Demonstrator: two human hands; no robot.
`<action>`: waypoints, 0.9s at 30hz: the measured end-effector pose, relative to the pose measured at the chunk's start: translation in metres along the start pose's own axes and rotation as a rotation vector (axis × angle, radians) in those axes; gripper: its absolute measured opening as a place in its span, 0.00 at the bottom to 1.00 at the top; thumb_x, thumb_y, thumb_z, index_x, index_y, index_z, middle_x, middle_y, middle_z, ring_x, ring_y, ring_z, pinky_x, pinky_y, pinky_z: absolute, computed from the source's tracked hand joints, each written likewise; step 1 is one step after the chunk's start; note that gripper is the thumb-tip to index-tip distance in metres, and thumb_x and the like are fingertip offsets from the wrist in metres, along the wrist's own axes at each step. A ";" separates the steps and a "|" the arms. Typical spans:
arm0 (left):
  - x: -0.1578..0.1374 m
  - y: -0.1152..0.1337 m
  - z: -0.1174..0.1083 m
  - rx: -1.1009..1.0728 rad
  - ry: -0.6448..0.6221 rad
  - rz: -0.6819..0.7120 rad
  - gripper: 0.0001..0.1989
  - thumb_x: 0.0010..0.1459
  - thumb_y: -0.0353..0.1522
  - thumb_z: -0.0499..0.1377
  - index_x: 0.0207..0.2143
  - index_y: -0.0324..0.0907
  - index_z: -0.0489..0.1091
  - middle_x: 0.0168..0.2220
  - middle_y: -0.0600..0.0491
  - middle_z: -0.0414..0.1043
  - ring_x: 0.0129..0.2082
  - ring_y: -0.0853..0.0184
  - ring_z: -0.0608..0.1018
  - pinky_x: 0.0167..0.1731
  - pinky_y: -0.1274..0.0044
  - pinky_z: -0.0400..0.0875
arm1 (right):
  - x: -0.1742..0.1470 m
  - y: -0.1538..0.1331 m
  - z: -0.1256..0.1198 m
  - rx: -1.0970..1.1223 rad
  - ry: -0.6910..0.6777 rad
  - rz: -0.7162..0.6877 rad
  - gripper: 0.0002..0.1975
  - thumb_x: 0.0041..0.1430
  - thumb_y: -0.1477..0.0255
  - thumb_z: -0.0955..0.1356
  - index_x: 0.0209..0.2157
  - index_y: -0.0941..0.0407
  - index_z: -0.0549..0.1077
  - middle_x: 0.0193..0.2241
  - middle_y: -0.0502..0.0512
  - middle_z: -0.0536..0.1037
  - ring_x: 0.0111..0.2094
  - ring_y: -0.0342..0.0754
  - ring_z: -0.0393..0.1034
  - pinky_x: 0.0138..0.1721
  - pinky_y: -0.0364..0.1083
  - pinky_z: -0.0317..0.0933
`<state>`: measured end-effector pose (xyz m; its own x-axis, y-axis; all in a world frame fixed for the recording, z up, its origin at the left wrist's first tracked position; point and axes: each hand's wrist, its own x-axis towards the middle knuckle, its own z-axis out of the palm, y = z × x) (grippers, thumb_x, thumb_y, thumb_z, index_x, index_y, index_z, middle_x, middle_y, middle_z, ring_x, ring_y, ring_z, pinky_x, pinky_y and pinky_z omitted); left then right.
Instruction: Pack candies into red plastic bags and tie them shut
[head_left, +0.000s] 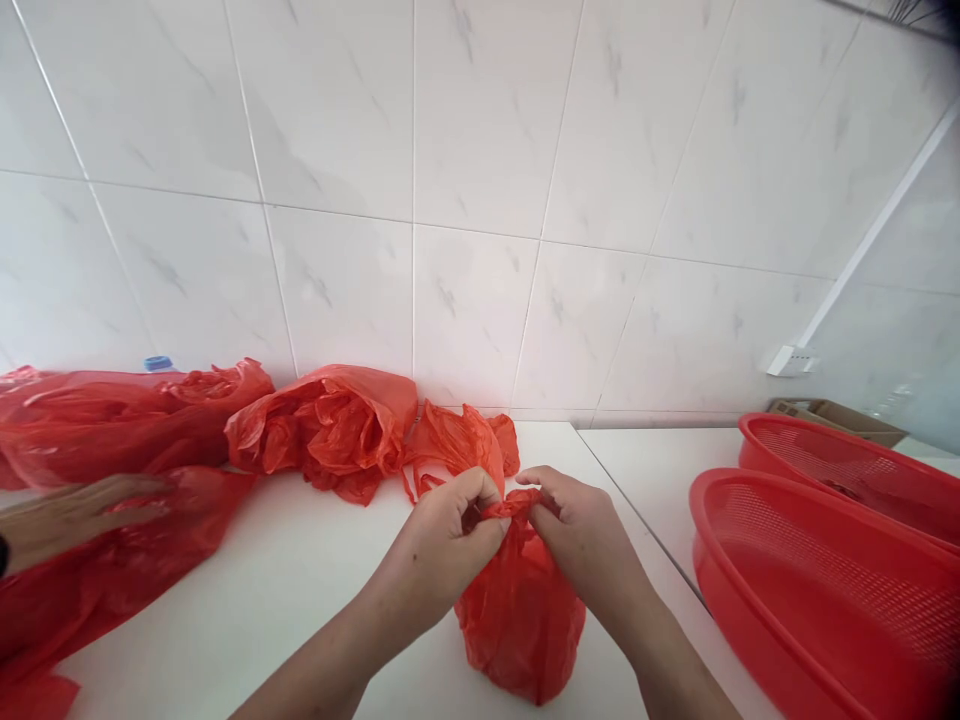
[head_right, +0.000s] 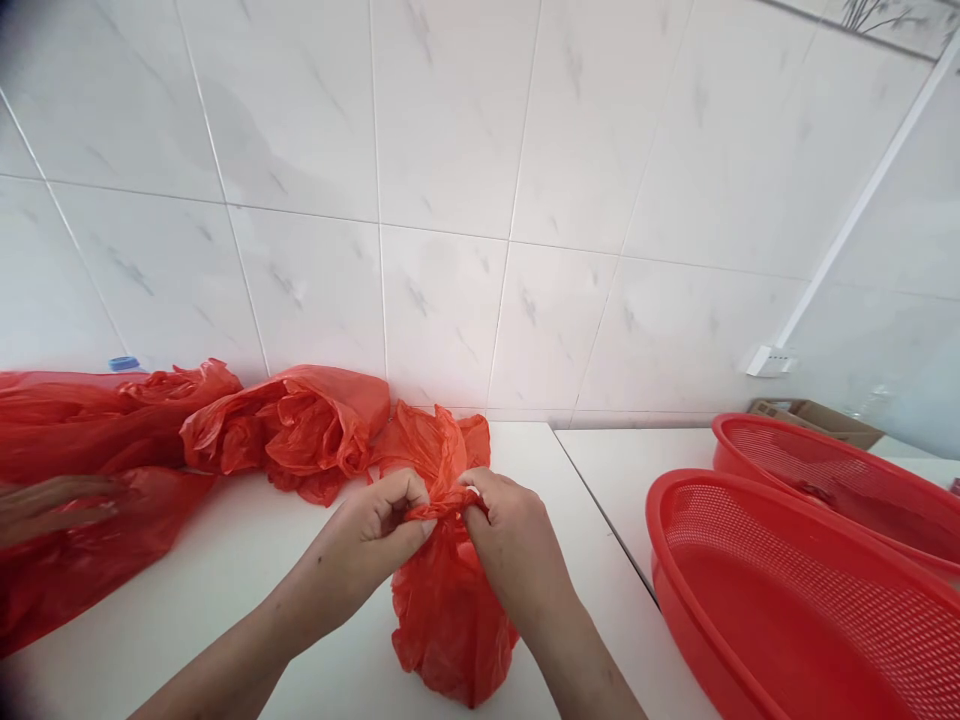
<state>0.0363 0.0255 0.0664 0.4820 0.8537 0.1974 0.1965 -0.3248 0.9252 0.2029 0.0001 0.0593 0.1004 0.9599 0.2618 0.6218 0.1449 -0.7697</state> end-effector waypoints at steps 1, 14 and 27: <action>0.000 0.000 0.001 0.014 -0.009 0.001 0.08 0.55 0.26 0.50 0.24 0.44 0.55 0.21 0.62 0.54 0.22 0.73 0.56 0.20 0.80 0.51 | 0.001 0.001 0.002 -0.016 0.014 0.026 0.11 0.55 0.74 0.59 0.30 0.50 0.71 0.21 0.46 0.66 0.23 0.42 0.57 0.24 0.41 0.51; -0.006 -0.009 -0.008 0.551 0.065 0.409 0.08 0.56 0.23 0.51 0.27 0.43 0.63 0.39 0.53 0.67 0.37 0.67 0.68 0.36 0.75 0.63 | 0.008 0.005 -0.013 0.676 -0.279 0.167 0.13 0.56 0.67 0.62 0.41 0.55 0.70 0.24 0.47 0.69 0.25 0.41 0.62 0.30 0.42 0.58; -0.049 -0.011 -0.014 0.620 -0.499 0.184 0.09 0.48 0.24 0.60 0.21 0.42 0.64 0.29 0.59 0.70 0.30 0.69 0.71 0.29 0.79 0.62 | 0.042 0.111 0.007 0.433 -0.125 0.322 0.08 0.46 0.76 0.65 0.30 0.58 0.75 0.27 0.51 0.74 0.29 0.43 0.66 0.31 0.43 0.58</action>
<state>-0.0015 -0.0070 0.0512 0.8472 0.5307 0.0258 0.4435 -0.7330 0.5158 0.2703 0.0584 -0.0192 0.1234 0.9894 -0.0766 0.1961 -0.0999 -0.9755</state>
